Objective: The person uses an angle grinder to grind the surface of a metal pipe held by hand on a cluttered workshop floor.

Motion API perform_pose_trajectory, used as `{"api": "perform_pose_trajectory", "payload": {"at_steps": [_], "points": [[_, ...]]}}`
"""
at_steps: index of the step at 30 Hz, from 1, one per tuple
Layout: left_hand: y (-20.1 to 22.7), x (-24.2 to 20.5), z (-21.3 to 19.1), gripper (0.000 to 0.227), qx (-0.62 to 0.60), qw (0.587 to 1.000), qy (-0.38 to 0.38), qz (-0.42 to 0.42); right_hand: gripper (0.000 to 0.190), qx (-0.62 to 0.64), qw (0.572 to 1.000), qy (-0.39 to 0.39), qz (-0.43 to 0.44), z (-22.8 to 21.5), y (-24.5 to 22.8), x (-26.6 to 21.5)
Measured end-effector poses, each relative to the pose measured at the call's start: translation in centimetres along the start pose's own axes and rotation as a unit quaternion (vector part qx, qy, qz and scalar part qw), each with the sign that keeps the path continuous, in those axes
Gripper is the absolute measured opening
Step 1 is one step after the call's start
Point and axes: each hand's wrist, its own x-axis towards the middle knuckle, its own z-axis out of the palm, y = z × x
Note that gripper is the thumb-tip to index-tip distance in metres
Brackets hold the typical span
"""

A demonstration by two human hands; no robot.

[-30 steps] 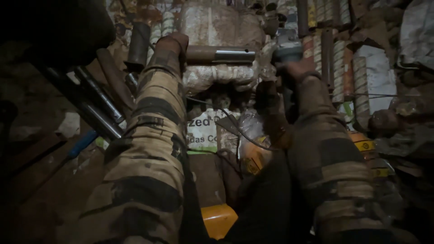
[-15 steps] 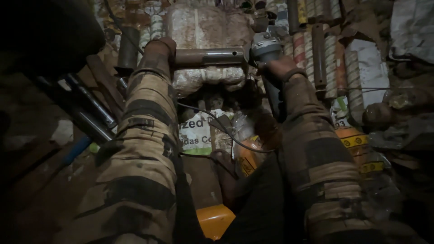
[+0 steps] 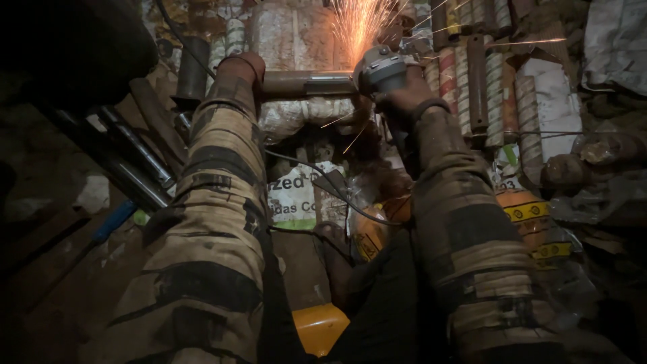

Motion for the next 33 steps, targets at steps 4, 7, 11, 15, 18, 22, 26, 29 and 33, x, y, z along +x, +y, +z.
{"api": "perform_pose_trajectory", "payload": {"at_steps": [4,7,11,15,18,22,26,29,33], "points": [[0.1,-0.1,0.1,0.044,-0.002,1.000,0.002,0.003,0.099,0.024,0.999,-0.016,0.039,0.7,-0.4,-0.1],[0.2,-0.2,0.1,0.044,-0.004,1.000,0.004,0.004,0.100,-0.014,1.000,0.004,0.014,1.9,1.4,2.4],[0.4,-0.4,-0.4,0.044,-0.005,1.000,0.008,0.004,0.099,-0.013,0.999,0.021,-0.045,2.8,3.7,4.5],[0.2,-0.5,-0.8,0.045,-0.006,1.000,0.009,0.002,0.093,-0.023,0.999,0.022,-0.021,2.7,2.2,4.1],[0.3,0.0,-0.4,0.045,-0.006,1.000,0.009,0.004,0.077,0.059,0.998,-0.012,-0.004,2.1,0.9,2.8],[0.3,1.1,0.2,0.045,-0.004,1.000,0.006,0.007,0.062,-0.006,0.998,-0.056,0.042,2.1,-1.1,1.9],[0.0,1.2,0.4,0.046,0.003,1.000,0.002,0.007,0.062,-0.053,0.995,-0.085,0.017,2.9,-2.4,2.4],[-0.1,0.9,0.2,0.046,0.006,1.000,0.000,0.008,0.070,-0.053,0.995,-0.083,-0.010,4.3,-1.8,3.8],[-0.1,0.6,0.3,0.046,0.002,1.000,0.000,0.009,0.068,-0.166,0.979,-0.049,-0.107,6.4,-1.8,5.7]]}}
